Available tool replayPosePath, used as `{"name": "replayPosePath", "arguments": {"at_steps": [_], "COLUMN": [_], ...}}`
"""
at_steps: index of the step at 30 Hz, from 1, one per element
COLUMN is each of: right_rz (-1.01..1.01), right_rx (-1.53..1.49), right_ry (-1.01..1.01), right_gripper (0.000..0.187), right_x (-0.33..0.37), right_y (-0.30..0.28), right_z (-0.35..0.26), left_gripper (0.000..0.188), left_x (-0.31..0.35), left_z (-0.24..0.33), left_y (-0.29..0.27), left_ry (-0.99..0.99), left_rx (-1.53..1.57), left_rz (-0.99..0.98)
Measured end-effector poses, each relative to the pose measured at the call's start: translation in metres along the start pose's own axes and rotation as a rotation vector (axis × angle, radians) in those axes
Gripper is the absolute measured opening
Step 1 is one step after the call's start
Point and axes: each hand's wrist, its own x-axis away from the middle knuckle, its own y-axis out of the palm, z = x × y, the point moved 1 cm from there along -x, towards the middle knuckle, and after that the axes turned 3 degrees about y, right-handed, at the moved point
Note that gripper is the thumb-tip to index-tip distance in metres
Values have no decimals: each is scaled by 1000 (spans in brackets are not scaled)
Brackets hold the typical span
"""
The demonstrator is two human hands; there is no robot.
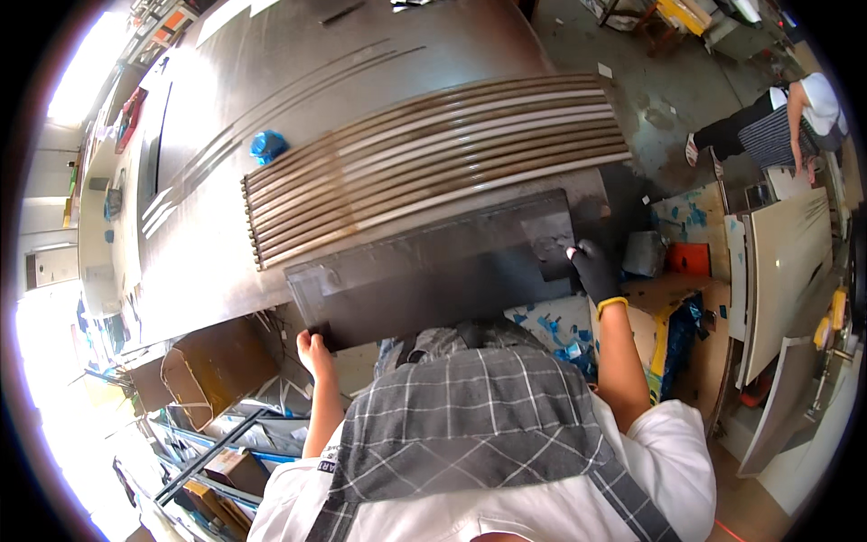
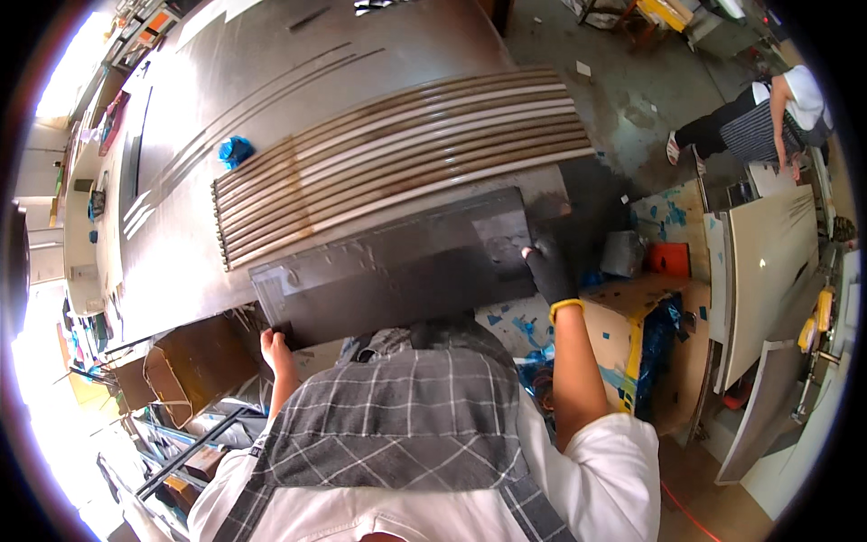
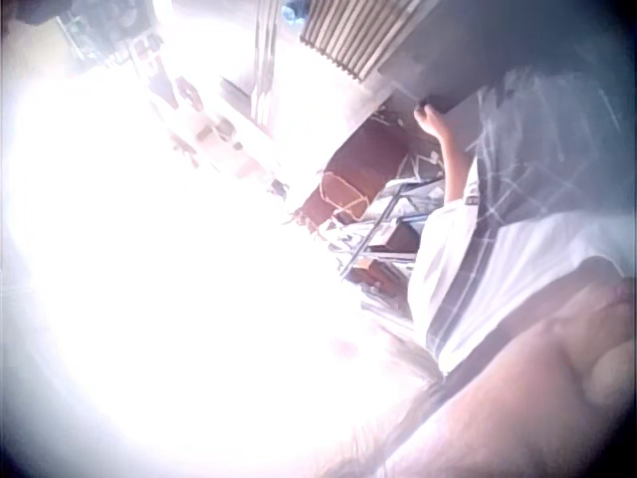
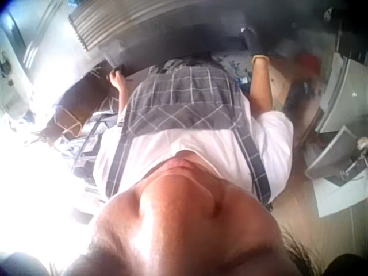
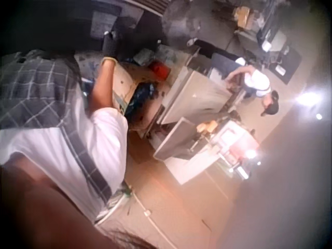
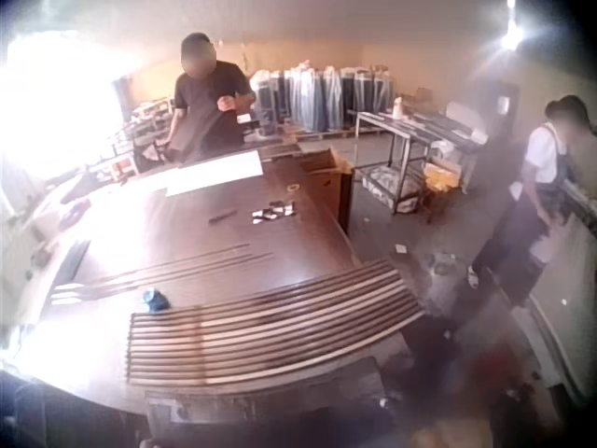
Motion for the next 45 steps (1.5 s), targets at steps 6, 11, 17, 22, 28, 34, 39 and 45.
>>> {"name": "replayPosePath", "arguments": {"at_steps": [6, 11, 17, 22, 28, 34, 39, 45], "right_rz": [17, 207, 524, 75, -32, -17, -56, -72], "right_rx": [12, 125, 92, -528, -861, -983, -1017, -889], "right_ry": [-8, -66, -323, 49, 248, 290, 271, 292], "right_gripper": [32, 29, 19, 15, 11, 11, 12, 13], "right_x": [-7, -1, -4, -38, -51, -46, -43, -49], "right_y": [-2, -6, -15, -21, -24, -27, -30, -26], "right_z": [-6, -15, -38, -61, -67, -67, -69, -70], "left_gripper": [27, 29, 37, 41, 43, 38, 36, 35], "left_x": [-6, -9, -3, 2, 34, 62, 76, 79], "left_z": [-37, -41, -29, -22, 81, 137, 142, 144], "left_y": [2, 4, 6, 14, 61, 122, 152, 158], "left_ry": [-76, 11, -36, 91, 667, 927, 921, 889], "left_rx": [43, 64, -18, -256, -583, -457, -427, -470], "left_rz": [65, 118, 51, 127, 164, -98, -256, -231]}}
